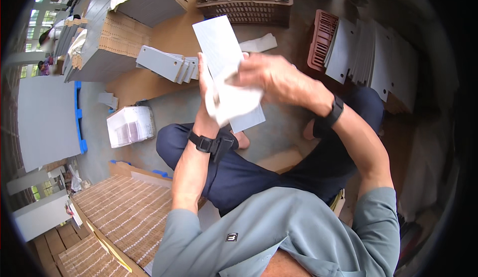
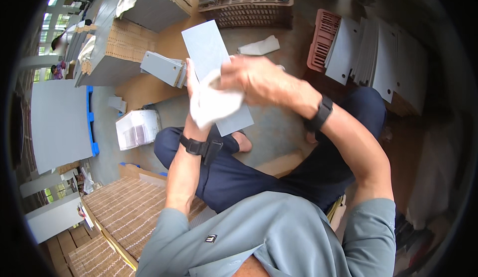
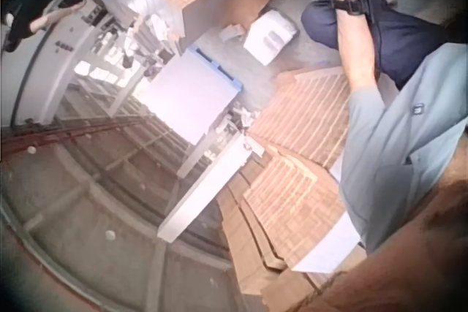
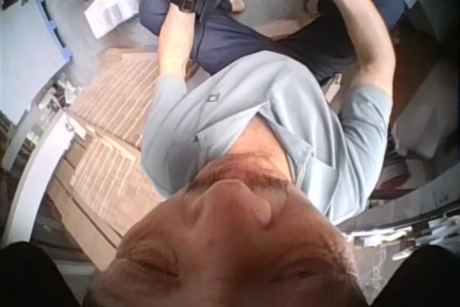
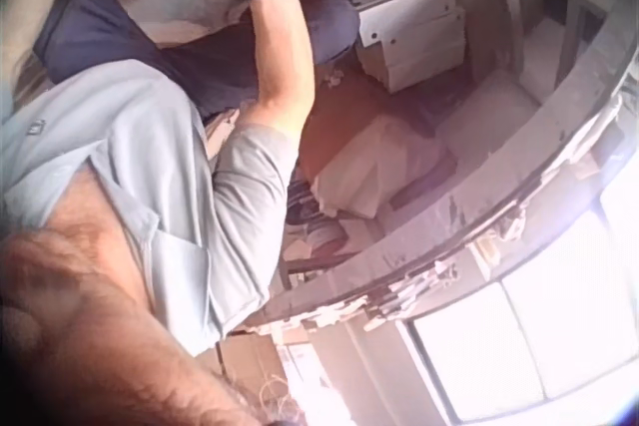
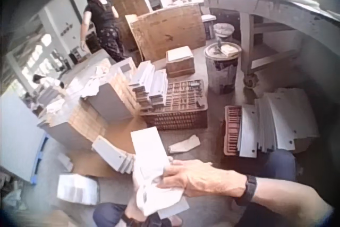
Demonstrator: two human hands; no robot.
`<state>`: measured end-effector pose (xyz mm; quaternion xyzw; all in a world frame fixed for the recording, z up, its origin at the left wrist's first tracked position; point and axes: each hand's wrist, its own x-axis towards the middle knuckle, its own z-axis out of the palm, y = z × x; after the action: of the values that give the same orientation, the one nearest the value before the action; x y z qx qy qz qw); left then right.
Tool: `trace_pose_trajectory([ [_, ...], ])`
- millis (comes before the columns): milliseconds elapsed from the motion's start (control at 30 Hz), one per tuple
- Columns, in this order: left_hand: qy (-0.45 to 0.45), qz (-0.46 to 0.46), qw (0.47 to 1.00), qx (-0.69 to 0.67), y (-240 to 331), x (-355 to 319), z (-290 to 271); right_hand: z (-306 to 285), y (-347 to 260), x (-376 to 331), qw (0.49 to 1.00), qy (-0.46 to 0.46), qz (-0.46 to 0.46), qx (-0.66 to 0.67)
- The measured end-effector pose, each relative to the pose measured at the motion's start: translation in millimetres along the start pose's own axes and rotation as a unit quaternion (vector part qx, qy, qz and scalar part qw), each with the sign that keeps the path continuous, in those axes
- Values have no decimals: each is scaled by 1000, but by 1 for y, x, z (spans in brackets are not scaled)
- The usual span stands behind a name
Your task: Cleaning and sanding the edges of wooden furniture panels in a workshop environment.
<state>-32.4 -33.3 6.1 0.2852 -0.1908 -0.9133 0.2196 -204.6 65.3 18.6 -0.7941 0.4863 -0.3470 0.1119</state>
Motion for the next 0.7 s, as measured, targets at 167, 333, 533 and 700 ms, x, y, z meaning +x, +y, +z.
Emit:
trace_pose_trajectory([
  [167, -55, 133, 988, 56, 9, 4, -29, 24, -41, -39, 948, -306, 18, 85],
  [333, -53, 122, 990, 54, 8, 1, -25, -23, -20, -47, 923, -352, 135, 77],
  [533, -50, 124, 988, 76, 5, -2, -14, -62, -7, -31, 986, -3, 167, 17],
  [700, -84, 13, 996, 22, -8, -3, -8, -21, -15, -17, 994, 86, 29, -63],
])
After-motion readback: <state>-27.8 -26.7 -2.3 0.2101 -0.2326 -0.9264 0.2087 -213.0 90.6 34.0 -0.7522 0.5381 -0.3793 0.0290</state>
